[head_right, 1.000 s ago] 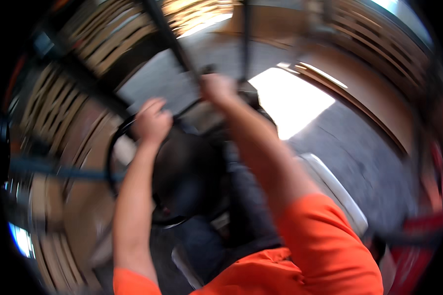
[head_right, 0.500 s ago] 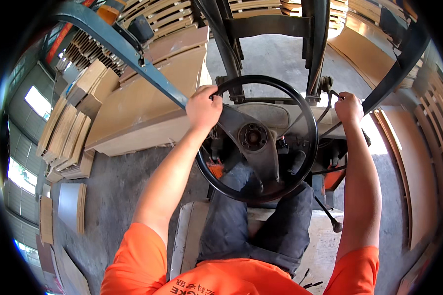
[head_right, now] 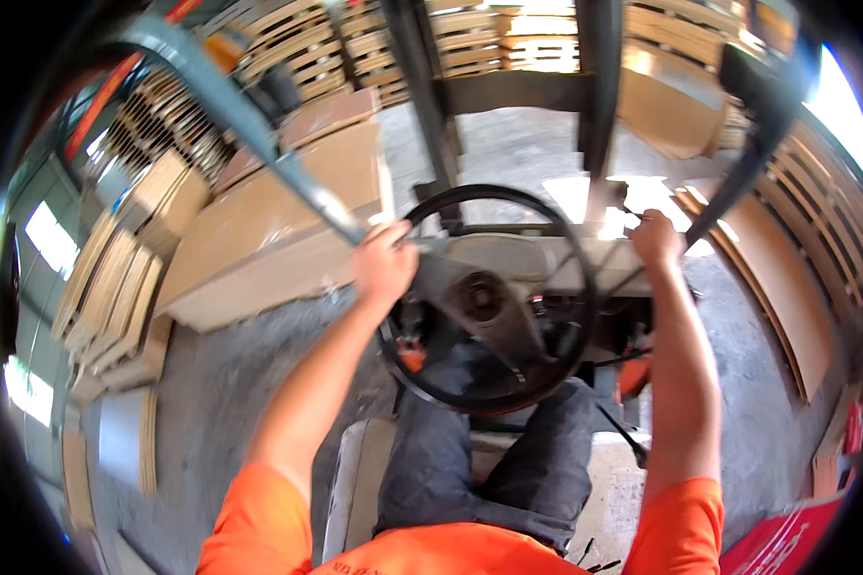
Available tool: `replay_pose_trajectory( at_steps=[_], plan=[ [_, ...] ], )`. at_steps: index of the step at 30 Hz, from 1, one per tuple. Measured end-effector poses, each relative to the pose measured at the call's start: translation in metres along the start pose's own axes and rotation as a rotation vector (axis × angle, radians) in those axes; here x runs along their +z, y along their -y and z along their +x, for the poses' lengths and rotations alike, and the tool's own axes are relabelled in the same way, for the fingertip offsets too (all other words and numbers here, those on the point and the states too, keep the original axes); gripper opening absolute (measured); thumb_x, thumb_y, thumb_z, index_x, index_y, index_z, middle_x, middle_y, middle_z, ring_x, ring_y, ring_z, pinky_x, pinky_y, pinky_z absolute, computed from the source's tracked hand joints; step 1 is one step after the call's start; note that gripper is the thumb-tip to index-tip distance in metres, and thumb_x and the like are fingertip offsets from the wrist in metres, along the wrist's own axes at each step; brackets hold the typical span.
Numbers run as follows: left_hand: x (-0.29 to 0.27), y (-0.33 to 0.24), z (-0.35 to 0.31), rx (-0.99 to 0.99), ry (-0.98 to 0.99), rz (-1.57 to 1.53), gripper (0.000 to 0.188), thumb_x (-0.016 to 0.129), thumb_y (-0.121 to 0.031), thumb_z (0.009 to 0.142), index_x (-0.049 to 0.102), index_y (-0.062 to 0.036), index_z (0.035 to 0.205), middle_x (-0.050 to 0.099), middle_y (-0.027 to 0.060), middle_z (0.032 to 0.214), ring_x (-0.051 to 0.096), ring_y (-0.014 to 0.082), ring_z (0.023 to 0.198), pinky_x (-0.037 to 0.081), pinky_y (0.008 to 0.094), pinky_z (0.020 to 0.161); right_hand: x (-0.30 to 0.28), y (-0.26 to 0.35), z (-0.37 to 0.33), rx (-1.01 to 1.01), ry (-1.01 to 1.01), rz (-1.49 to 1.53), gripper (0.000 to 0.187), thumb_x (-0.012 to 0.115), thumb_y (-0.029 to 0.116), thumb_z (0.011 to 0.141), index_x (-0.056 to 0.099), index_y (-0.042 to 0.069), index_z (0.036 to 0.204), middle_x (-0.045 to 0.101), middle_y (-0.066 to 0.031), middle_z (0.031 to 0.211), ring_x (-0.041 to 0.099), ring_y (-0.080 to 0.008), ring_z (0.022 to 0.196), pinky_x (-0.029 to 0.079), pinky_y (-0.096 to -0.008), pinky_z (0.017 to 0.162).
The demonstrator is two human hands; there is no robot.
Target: The person drives a forklift through a wood furniture warehouse, navigating around stacks of plywood and then driving out of the warehouse into an outdoor paved area.
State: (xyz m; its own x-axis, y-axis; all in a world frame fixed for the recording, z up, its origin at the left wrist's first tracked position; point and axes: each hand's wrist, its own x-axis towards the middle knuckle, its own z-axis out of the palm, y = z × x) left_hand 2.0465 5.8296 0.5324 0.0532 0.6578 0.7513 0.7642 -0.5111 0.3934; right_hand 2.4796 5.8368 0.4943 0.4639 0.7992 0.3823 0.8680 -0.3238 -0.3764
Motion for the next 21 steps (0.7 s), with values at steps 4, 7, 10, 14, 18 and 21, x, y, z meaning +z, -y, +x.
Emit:
replay_pose_trajectory(
  at_steps=[4, 7, 10, 14, 18, 21],
  plan=[
    [0.051, -0.007, 0.042, 0.126, -0.045, -0.092, 0.025, 0.061, -0.015, 0.070, 0.072, -0.0104, 0.091, 0.068, 0.0088, 0.099, 0.066, 0.0306, 0.089, 0.054, 0.0395, 0.075, 0.019, -0.057, 0.041, -0.056, -0.039, -0.001, 0.029, 0.049, 0.022, 0.087, 0.070, 0.006, 0.100, 0.067, -0.0204, 0.098, 0.065, -0.0374, 0.094, 0.052, -0.0441, 0.080],
    [0.060, -0.015, 0.081, 0.103, 0.233, -0.058, 0.022, 0.066, -0.024, 0.070, 0.072, -0.0107, 0.086, 0.064, 0.0123, 0.095, 0.063, 0.0330, 0.088, 0.052, 0.0429, 0.076, 0.021, -0.035, 0.045, -0.099, 0.021, -0.086, 0.040, 0.060, 0.042, 0.087, 0.070, 0.008, 0.106, 0.067, -0.0208, 0.099, 0.064, -0.0383, 0.097, 0.051, -0.0444, 0.083],
    [0.135, -0.074, 0.112, 0.154, 0.357, -0.069, 0.031, 0.073, -0.032, 0.061, 0.074, -0.0115, 0.084, 0.066, 0.0119, 0.097, 0.063, 0.0306, 0.097, 0.051, 0.0384, 0.085, 0.037, -0.130, 0.099, -0.102, -0.029, -0.090, 0.041, 0.061, 0.038, 0.086, 0.069, 0.006, 0.109, 0.067, -0.0204, 0.104, 0.064, -0.0363, 0.102, 0.050, -0.0420, 0.088],
    [0.185, -0.107, 0.109, 0.266, 0.430, -0.007, 0.026, 0.064, -0.027, 0.066, 0.075, -0.0134, 0.085, 0.067, 0.0123, 0.097, 0.064, 0.0259, 0.096, 0.051, 0.0364, 0.083, 0.079, -0.121, 0.134, -0.153, 0.006, -0.025, 0.038, 0.052, 0.022, 0.086, 0.065, 0.002, 0.116, 0.066, -0.0216, 0.112, 0.063, -0.0340, 0.106, 0.049, -0.0411, 0.091],
    [0.239, -0.129, 0.063, 0.542, 0.701, 0.061, 0.029, 0.068, -0.035, 0.064, 0.074, -0.0173, 0.086, 0.070, 0.0037, 0.091, 0.064, 0.0231, 0.091, 0.050, 0.0386, 0.077, 0.121, -0.111, 0.154, -0.185, 0.035, -0.039, 0.035, 0.053, 0.021, 0.089, 0.064, 0.002, 0.117, 0.066, -0.0192, 0.111, 0.063, -0.0340, 0.105, 0.049, -0.0403, 0.091],
    [0.243, -0.142, -0.013, 0.641, 0.769, -0.146, 0.026, 0.070, -0.033, 0.065, 0.074, -0.0139, 0.082, 0.069, 0.0043, 0.091, 0.063, 0.0237, 0.091, 0.051, 0.0395, 0.077, 0.144, -0.124, 0.156, -0.193, 0.064, -0.087, 0.034, 0.052, 0.020, 0.089, 0.064, 0.002, 0.116, 0.067, -0.0188, 0.110, 0.064, -0.0340, 0.104, 0.049, -0.0405, 0.090]
  ],
)
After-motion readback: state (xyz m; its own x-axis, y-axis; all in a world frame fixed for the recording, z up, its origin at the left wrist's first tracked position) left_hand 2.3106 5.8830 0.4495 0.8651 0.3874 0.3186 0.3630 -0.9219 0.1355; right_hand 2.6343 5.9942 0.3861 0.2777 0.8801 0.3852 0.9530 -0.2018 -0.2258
